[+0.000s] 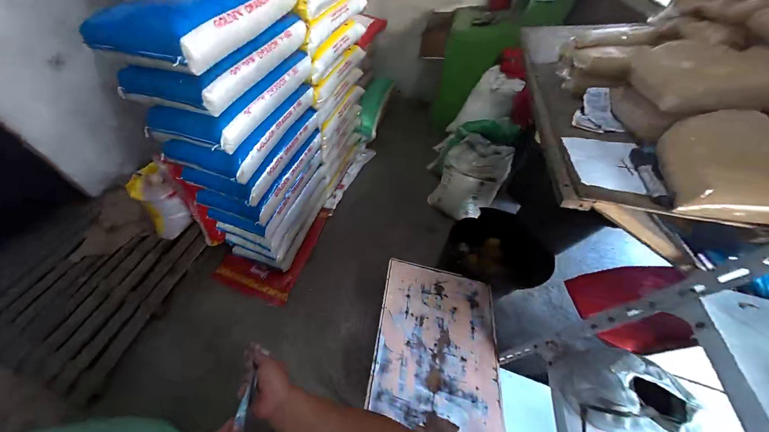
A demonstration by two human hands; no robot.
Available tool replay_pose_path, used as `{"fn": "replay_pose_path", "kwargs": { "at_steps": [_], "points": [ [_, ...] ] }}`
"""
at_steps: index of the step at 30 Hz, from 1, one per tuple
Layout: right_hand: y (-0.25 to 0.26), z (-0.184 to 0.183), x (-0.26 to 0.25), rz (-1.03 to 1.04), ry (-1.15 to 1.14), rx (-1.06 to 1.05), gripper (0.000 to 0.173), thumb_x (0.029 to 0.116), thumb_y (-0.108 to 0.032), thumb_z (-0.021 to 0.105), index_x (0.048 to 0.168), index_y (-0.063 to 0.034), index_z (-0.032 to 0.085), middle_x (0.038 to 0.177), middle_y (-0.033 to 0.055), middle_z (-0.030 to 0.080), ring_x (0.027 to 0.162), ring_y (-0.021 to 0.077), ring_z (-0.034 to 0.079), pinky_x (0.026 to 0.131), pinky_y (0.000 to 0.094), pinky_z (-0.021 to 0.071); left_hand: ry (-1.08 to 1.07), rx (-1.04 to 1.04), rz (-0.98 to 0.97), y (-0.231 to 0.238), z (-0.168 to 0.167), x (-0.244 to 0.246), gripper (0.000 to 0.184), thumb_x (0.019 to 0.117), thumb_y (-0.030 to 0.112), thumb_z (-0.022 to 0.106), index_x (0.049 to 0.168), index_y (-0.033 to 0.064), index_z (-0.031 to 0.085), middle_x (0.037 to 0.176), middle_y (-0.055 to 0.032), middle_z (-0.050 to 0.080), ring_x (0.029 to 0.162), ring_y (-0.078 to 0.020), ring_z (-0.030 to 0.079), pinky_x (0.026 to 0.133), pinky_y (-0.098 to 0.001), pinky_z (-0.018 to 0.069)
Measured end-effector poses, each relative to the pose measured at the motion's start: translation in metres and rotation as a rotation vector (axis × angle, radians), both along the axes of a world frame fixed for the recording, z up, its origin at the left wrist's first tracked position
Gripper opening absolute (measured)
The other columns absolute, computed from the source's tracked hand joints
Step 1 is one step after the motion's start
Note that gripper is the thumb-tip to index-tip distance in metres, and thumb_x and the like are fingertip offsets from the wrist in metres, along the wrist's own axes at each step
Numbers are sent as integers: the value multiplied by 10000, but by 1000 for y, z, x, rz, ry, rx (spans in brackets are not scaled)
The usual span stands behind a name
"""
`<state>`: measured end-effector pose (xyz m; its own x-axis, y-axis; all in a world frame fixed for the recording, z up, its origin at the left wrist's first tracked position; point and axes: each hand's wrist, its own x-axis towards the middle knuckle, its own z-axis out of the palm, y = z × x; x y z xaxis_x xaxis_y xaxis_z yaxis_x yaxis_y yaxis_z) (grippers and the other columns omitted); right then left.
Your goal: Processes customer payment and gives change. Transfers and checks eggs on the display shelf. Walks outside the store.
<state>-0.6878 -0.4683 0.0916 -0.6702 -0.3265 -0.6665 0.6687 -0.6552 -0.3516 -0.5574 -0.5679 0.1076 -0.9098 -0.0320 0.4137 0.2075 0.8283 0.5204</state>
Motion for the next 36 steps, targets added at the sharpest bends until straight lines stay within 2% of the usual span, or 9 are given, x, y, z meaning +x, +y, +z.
{"fn": "replay_pose_path", "kwargs": {
  "at_steps": [5, 8, 10, 12, 18, 24, 29, 33, 36],
  "points": [
    [44, -30, -112, -404, 375, -523, 465, 1084, -285, 152, 884, -199, 563, 565, -91, 545, 474, 41, 521, 489, 216, 466, 270, -89, -559, -6, -14, -157, 168, 946, 137, 628, 934, 84, 788, 972, -82, 764, 967, -191, 719, 920, -298, 573],
    [101, -27, -182, -585, 663, -594, 435, 1061, -387, 310, 922, -204, 679, 600, -87, 573, 510, 52, 536, 507, 231, 463, 216, 1, -998, 14, -3, -253, 136, 961, 102, 628, 960, 88, 762, 961, -65, 733, 967, -173, 686, 918, -291, 567],
    [150, -35, -212, -618, 876, -540, 545, 1036, -604, 297, 1186, -232, 667, 670, -102, 577, 536, 29, 514, 519, 206, 445, 156, 130, -1197, 37, 2, -302, 119, 966, 103, 634, 964, 85, 752, 949, -68, 724, 956, -172, 679, 916, -293, 562],
    [201, -30, -239, -642, 1014, -475, 764, 929, -775, 360, 1398, -207, 563, 787, -91, 633, 581, 45, 541, 549, 217, 472, 81, 272, -1215, 67, 11, -352, 80, 963, 117, 665, 971, 84, 738, 959, -60, 721, 970, -142, 683, 914, -281, 572],
    [317, -9, -306, -644, 1001, -373, 1067, 746, -884, 549, 1552, -198, 416, 956, 13, 666, 600, 114, 601, 509, 250, 526, -272, 466, -1088, 200, 23, -507, 193, 982, 156, 666, 1063, -5, 732, 1009, -73, 715, 945, -94, 675, 864, -276, 583],
    [369, -30, -443, -280, 614, -100, 1051, 667, -1033, 354, 1213, -186, 652, 922, -2, 731, 747, 92, 690, 643, 279, 593, -612, -137, -1263, 333, 59, -680, 623, 941, 290, 737, 1461, 15, 534, 1343, -188, 647, 1280, -310, 600, 1120, -494, 463],
    [416, -17, -585, -55, 645, -455, 913, 656, -994, 496, 1030, -184, 689, 689, -61, 620, 501, 26, 558, 449, 186, 473, -723, -196, -1321, 385, 75, -833, 207, 952, 184, 702, 1084, 38, 767, 1056, -128, 735, 1010, -216, 698, 953, -398, 559],
    [482, -24, -700, -11, 828, -406, 689, 891, -743, 567, 1378, -256, 569, 1059, -32, 661, 601, -29, 526, 517, 120, 442, -666, 151, -1249, 413, 50, -961, 154, 929, 156, 727, 1062, 131, 801, 995, -6, 726, 934, -70, 672, 866, -271, 577],
    [531, -32, -779, -149, 749, -243, 636, 857, -783, 567, 1223, -276, 682, 876, -70, 686, 534, -37, 511, 468, 127, 435, -713, 302, -1051, 457, 42, -1053, 155, 924, 104, 722, 1058, 61, 787, 1010, -43, 712, 901, -69, 677, 798, -239, 588]
  ]
}}
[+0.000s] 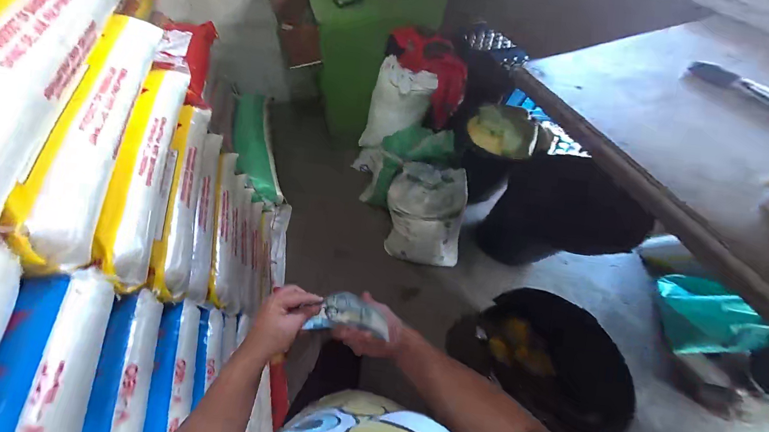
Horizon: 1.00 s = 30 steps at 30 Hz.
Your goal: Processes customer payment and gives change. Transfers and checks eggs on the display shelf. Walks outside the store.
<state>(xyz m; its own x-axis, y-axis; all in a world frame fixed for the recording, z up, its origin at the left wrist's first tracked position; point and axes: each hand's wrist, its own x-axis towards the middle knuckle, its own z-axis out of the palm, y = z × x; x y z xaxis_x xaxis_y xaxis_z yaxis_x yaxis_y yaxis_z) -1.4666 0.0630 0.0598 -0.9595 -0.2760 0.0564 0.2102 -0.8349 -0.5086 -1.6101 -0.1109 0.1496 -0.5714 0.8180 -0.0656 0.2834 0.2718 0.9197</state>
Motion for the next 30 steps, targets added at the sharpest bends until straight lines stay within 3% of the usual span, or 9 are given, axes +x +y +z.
{"fn": "replay_pose_path", "kwargs": {
  "at_steps": [2, 4, 7, 10, 12, 15, 19, 22, 30],
  "points": [
    [40, 2, -62, -236, -83, 11, 783, 790, -924, 433, 1125, -270, 702, 731, -99, 622, 501, -26, 482, 447, 147, 410, -155, -15, 158, 47, 6, -66, 184, 946, 84, 714, 1113, 19, 756, 1054, -77, 724, 843, -114, 713, 713, -285, 628],
    [76, 5, -116, -464, -194, 21, 937, 716, -1001, 339, 1183, -245, 635, 801, -109, 628, 591, 10, 525, 529, 196, 448, -278, 8, 286, 99, 14, -120, 232, 970, 82, 695, 1184, -5, 713, 1036, -92, 742, 814, -126, 717, 714, -304, 620],
    [121, 13, -189, -651, -200, 124, 1056, 675, -911, 599, 1449, -200, 497, 1133, -38, 709, 892, 83, 664, 749, 281, 549, -394, 48, 313, 177, 21, -188, 261, 990, 77, 662, 1226, -35, 670, 1014, -119, 732, 806, -143, 712, 738, -312, 620],
    [170, 38, -268, -851, -246, 18, 669, 984, -617, 506, 1431, -123, 449, 1272, 74, 673, 1101, 208, 673, 907, 399, 573, -430, 17, 190, 252, 17, -247, 239, 991, 68, 657, 1208, -27, 692, 1030, -115, 737, 831, -142, 720, 759, -312, 624],
    [216, 52, -320, -1011, -322, -163, 424, 1126, -377, 260, 1420, -152, 468, 1234, 56, 697, 1079, 214, 704, 882, 402, 606, -441, -11, 103, 295, 11, -282, 239, 989, 57, 657, 1211, -21, 697, 1063, -123, 736, 856, -144, 723, 777, -315, 623],
    [299, 51, -401, -1097, -335, -267, 368, 1136, -272, 238, 1179, -165, 587, 921, -10, 726, 844, 141, 731, 787, 336, 630, -398, -14, -39, 351, -7, -351, 277, 1000, 70, 638, 1260, -13, 687, 1135, -122, 730, 908, -137, 726, 828, -312, 622],
    [409, 60, -515, -1100, -415, -103, 349, 1136, -274, 238, 1080, -162, 565, 687, -69, 585, 560, 57, 587, 581, 242, 570, -392, -127, -108, 412, -21, -464, 261, 1024, 88, 602, 1251, -18, 674, 1139, -123, 720, 909, -142, 728, 840, -320, 621],
    [475, 79, -596, -1152, -524, 128, 281, 1130, -236, 311, 1152, -113, 563, 711, -57, 534, 552, 58, 525, 555, 230, 511, -280, -246, -65, 444, -6, -555, 267, 1037, 143, 598, 1254, 16, 687, 1174, -113, 715, 974, -149, 715, 895, -335, 600],
    [597, 142, -783, -1343, -235, 558, 264, 1039, -30, 446, 1303, -44, 443, 948, 45, 723, 726, 102, 674, 668, 254, 574, -74, -60, 330, 526, 4, -812, 244, 1040, 135, 597, 1221, 1, 690, 1097, -112, 729, 907, -150, 721, 840, -335, 613]
  ]
}}
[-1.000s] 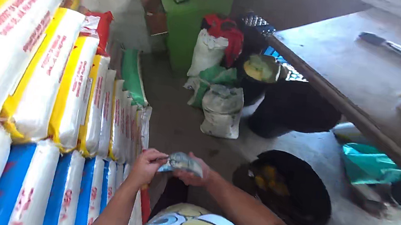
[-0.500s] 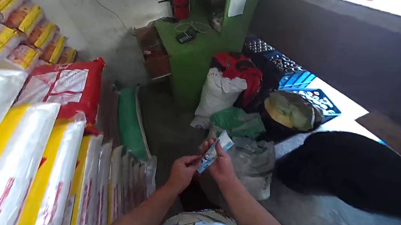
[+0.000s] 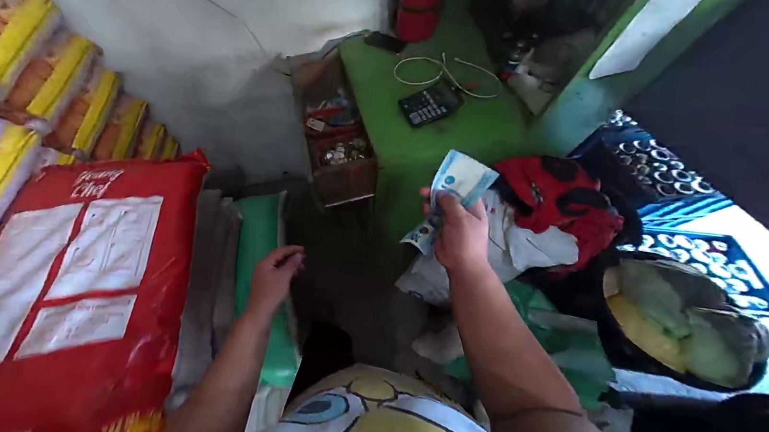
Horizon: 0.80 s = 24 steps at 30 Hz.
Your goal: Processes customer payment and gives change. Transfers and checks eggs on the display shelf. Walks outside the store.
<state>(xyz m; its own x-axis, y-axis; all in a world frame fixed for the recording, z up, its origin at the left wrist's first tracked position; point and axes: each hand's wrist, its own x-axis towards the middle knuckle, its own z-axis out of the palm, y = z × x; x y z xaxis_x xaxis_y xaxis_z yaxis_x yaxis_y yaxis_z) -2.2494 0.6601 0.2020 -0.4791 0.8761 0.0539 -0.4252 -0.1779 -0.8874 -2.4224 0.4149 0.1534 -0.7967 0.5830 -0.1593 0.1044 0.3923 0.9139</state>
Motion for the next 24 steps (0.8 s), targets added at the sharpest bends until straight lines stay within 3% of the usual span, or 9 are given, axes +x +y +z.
{"fn": "replay_pose_path", "kwargs": {
  "at_steps": [3, 5, 7, 9, 11, 12, 17, 21, 24],
  "points": [
    [38, 11, -50, -95, 81, 134, 292, 1036, -19, 462, 1324, -44, 419, 965, 61, 733, 757, 132, 704, 691, 269, 602, 31, 67, 70, 58, -21, -98, 267, 1041, 138, 592, 1245, -19, 661, 1090, -137, 708, 906, -167, 702, 817, -341, 599],
    [62, 12, -77, -194, 123, 206, 304, 1033, -22, 472, 1328, -50, 405, 970, 69, 736, 753, 137, 703, 692, 273, 600, 81, 92, 30, 103, -41, -158, 383, 1047, 204, 587, 1352, -28, 596, 1256, -184, 670, 1090, -210, 683, 947, -378, 574],
    [88, 15, -103, -307, 165, 271, 275, 1020, -34, 495, 1289, -57, 438, 967, 59, 746, 761, 133, 708, 704, 276, 604, 53, 111, -62, 152, -54, -210, 548, 1079, 264, 524, 1515, -47, 407, 1504, -249, 493, 1379, -279, 515, 1145, -417, 437],
    [107, 17, -125, -388, 217, 307, 214, 1018, -30, 496, 1231, -49, 495, 969, 69, 750, 755, 129, 701, 706, 279, 595, -64, 80, -124, 191, -73, -245, 642, 1118, 347, 398, 1600, -37, 220, 1640, -267, 283, 1518, -317, 326, 1235, -464, 301],
    [126, 22, -143, -446, 267, 365, 161, 1022, -25, 493, 1159, -63, 569, 978, 77, 759, 753, 125, 706, 704, 277, 597, -186, 76, -157, 224, -90, -261, 702, 1117, 437, 308, 1634, 10, 99, 1678, -233, 205, 1537, -287, 286, 1245, -459, 281],
    [134, 24, -151, -466, 282, 392, 155, 1024, -34, 504, 1137, -74, 601, 980, 77, 761, 759, 125, 707, 710, 279, 598, -217, 85, -143, 237, -96, -263, 715, 1107, 463, 320, 1634, 36, 91, 1656, -219, 259, 1497, -268, 353, 1217, -449, 341],
    [170, 12, -165, -565, 185, 403, 176, 1036, -60, 504, 1169, -78, 617, 999, 70, 762, 810, 134, 718, 746, 298, 608, -158, 122, 30, 268, -102, -250, 718, 1086, 334, 503, 1619, 11, 144, 1603, -245, 356, 1454, -287, 426, 1196, -427, 373],
    [197, -23, -175, -645, 15, -6, 241, 1082, -96, 378, 1211, -20, 567, 897, 59, 737, 757, 127, 699, 709, 278, 597, -124, 59, 17, 270, -99, -251, 725, 1078, 288, 531, 1616, 0, 139, 1591, -257, 364, 1435, -289, 447, 1189, -407, 377],
    [223, -65, -188, -635, -45, -295, 287, 1114, -154, 365, 1300, -10, 528, 964, 90, 712, 814, 165, 708, 740, 318, 609, -132, -33, 29, 274, -97, -254, 740, 1073, 288, 551, 1621, 16, 135, 1601, -253, 354, 1449, -309, 429, 1194, -434, 368]
  ]
}}
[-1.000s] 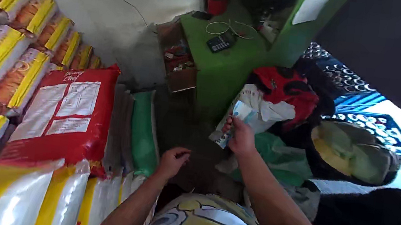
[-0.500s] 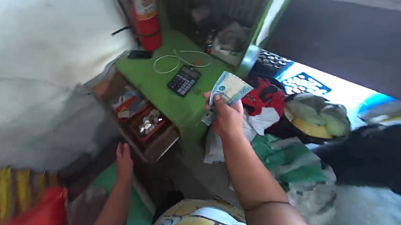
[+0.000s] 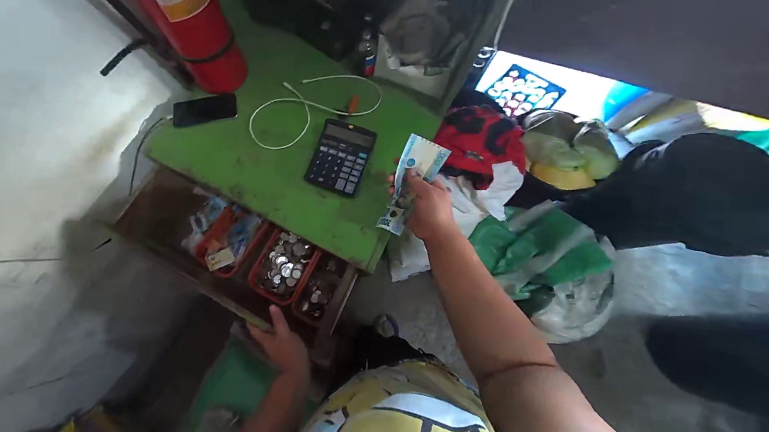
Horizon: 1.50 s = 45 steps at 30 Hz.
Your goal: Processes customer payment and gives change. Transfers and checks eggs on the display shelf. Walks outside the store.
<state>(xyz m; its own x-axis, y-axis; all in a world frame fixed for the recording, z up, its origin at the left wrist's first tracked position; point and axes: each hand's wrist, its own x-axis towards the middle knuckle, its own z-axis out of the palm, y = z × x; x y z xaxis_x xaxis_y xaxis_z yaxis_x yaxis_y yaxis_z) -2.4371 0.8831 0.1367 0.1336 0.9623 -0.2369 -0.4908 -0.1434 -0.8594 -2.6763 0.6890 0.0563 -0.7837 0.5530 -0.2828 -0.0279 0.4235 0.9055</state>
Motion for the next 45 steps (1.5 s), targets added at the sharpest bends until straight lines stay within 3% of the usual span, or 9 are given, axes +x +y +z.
{"fn": "replay_pose_path", "kwargs": {
  "at_steps": [6, 23, 30, 32, 33, 35, 38, 42, 45],
  "points": [
    [43, -65, -34, -59, 75, -119, 305, 1122, -225, 376, 1288, -13, 520, 1004, 115, 714, 898, 204, 724, 789, 386, 619, -21, -98, -7, 0, 8, -2, 781, 1068, 310, 564, 1641, 67, 91, 1617, -237, 348, 1463, -354, 410, 1189, -505, 363],
    [49, -74, -37, -89, 125, -57, 285, 1122, -237, 353, 1288, -58, 499, 1022, 43, 699, 917, 157, 713, 839, 365, 614, -63, -119, -32, 27, 13, 2, 689, 1099, 327, 481, 1626, 43, 139, 1565, -264, 405, 1395, -346, 486, 1143, -508, 418],
    [43, -75, -33, -143, 224, -15, 332, 1130, -268, 310, 1336, -77, 488, 1051, 43, 698, 920, 161, 714, 843, 361, 614, -42, -36, -608, 39, 14, -15, 804, 1079, 424, 367, 1616, -36, -14, 1667, -287, 160, 1541, -280, 266, 1253, -395, 272],
    [42, -76, -31, -168, 279, -7, 338, 1135, -274, 278, 1335, -90, 480, 1033, 41, 690, 908, 155, 708, 842, 359, 611, -12, -109, -763, 39, 19, -38, 752, 1085, 394, 422, 1621, -44, 127, 1664, -258, 240, 1542, -269, 298, 1264, -410, 276],
    [41, -76, -31, -187, 298, -11, 337, 1136, -273, 274, 1327, -94, 487, 1010, 35, 693, 886, 148, 710, 827, 350, 614, 40, -136, -753, 42, 24, -48, 621, 1082, 338, 487, 1550, -53, 370, 1558, -239, 454, 1443, -264, 468, 1210, -427, 378],
    [39, -75, -29, -216, 308, -6, 328, 1135, -257, 278, 1308, -89, 499, 981, 25, 685, 846, 133, 702, 794, 325, 612, 205, -102, -640, 64, 39, -60, 361, 1070, 256, 542, 1127, -54, 716, 1088, -175, 754, 1023, -230, 729, 962, -430, 576],
    [36, -73, -30, -232, 271, -16, 295, 1133, -235, 301, 1287, -74, 494, 965, 34, 683, 809, 139, 704, 750, 315, 617, 492, 130, -769, 117, 56, -59, 260, 1041, 122, 559, 1159, -51, 712, 1054, -187, 726, 963, -233, 714, 901, -407, 588],
    [37, -71, -35, -279, 165, -39, 204, 1107, -171, 395, 1231, -53, 506, 921, 54, 687, 792, 155, 704, 730, 328, 616, 841, 212, -1292, 209, 63, -29, 365, 1064, 198, 522, 1391, 90, 641, 1305, -136, 686, 1299, -314, 582, 1158, -503, 404],
    [33, -75, -39, -356, 91, -20, 191, 1053, -86, 506, 1232, -23, 527, 940, 74, 698, 808, 168, 708, 747, 348, 620, 976, 227, -1483, 262, 48, 0, 403, 1068, 264, 516, 1444, 151, 608, 1422, -104, 626, 1424, -380, 450, 1154, -606, 352]
  ]
}}
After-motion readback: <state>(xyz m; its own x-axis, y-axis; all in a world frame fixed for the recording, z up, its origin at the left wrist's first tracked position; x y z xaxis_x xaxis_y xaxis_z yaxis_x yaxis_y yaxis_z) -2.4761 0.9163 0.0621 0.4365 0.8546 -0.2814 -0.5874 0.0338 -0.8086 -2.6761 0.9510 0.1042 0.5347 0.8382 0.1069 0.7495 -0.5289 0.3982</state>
